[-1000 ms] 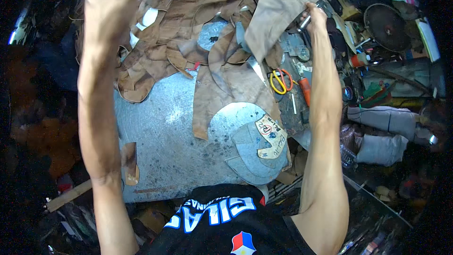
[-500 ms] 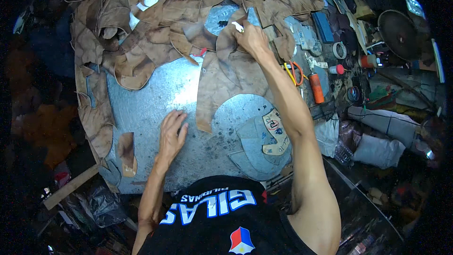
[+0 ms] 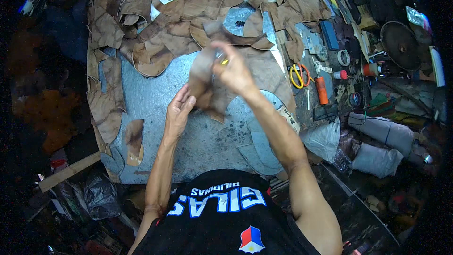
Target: Cutting out leather shoe components using templates and a utility knife.
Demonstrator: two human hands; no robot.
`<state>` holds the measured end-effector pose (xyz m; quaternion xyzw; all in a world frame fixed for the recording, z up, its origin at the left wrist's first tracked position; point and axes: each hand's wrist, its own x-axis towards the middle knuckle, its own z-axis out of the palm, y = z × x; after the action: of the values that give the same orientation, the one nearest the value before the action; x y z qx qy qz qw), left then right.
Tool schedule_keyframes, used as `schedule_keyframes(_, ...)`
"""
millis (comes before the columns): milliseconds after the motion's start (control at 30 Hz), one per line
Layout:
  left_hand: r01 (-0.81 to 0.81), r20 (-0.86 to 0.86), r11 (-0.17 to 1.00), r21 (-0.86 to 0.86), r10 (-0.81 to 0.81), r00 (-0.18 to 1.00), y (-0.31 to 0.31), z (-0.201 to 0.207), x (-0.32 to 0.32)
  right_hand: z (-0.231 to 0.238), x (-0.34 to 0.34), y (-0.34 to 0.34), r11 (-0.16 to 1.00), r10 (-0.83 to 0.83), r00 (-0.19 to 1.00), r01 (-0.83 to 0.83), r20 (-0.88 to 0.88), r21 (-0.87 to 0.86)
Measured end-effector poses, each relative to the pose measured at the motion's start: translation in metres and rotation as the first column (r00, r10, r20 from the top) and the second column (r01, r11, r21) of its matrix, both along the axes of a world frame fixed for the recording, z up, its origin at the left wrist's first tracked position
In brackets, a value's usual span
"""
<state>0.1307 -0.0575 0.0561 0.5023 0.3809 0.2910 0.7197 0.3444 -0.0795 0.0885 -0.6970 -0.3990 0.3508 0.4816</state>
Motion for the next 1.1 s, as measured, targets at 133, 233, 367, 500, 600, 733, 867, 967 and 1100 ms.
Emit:
schedule_keyframes(133,-0.002,0.005,0.986,-0.166,0.003,1.0,0.005,-0.001,-0.024,-0.008,-0.013,-0.003,0.993,0.062,0.997,-0.056,0.056,-0.099)
schedule_keyframes(233,-0.072,0.021,0.957,-0.282,0.081,0.997,0.011,-0.017,-0.066,-0.065,0.051,0.019,0.994,0.047,0.501,0.06,0.864,-0.089)
schedule_keyframes(367,-0.042,0.114,0.926,-0.375,0.091,0.989,0.018,-0.031,-0.089,-0.098,0.118,0.031,0.838,0.416,0.402,0.178,0.816,-0.515)
schedule_keyframes(500,-0.119,0.135,0.885,-0.449,0.199,0.971,0.015,-0.046,-0.11,-0.058,0.097,0.028,0.972,0.075,0.396,0.176,0.915,-0.156)
schedule_keyframes(600,-0.144,0.129,0.852,-0.503,0.239,0.962,0.008,-0.051,-0.127,-0.003,0.033,0.007,0.996,-0.062,0.472,0.084,0.88,0.025)
schedule_keyframes(733,-0.173,0.105,0.858,-0.483,0.253,0.962,-0.01,-0.052,-0.15,0.008,-0.079,-0.048,0.973,0.199,0.576,-0.212,0.793,-0.09)
schedule_keyframes(867,-0.137,0.131,0.835,-0.534,0.242,0.961,-0.022,-0.067,-0.14,-0.004,-0.173,-0.085,0.825,0.561,0.557,-0.317,0.612,-0.468)
schedule_keyframes(967,-0.179,0.078,0.843,-0.507,0.252,0.965,-0.035,-0.054,-0.133,-0.015,-0.206,-0.096,0.799,0.596,0.59,-0.372,0.544,-0.472)
schedule_keyframes(1100,-0.215,0.107,0.819,-0.531,0.317,0.942,-0.04,-0.063,-0.142,-0.017,-0.214,-0.107,0.799,0.593,0.615,-0.37,0.52,-0.474)
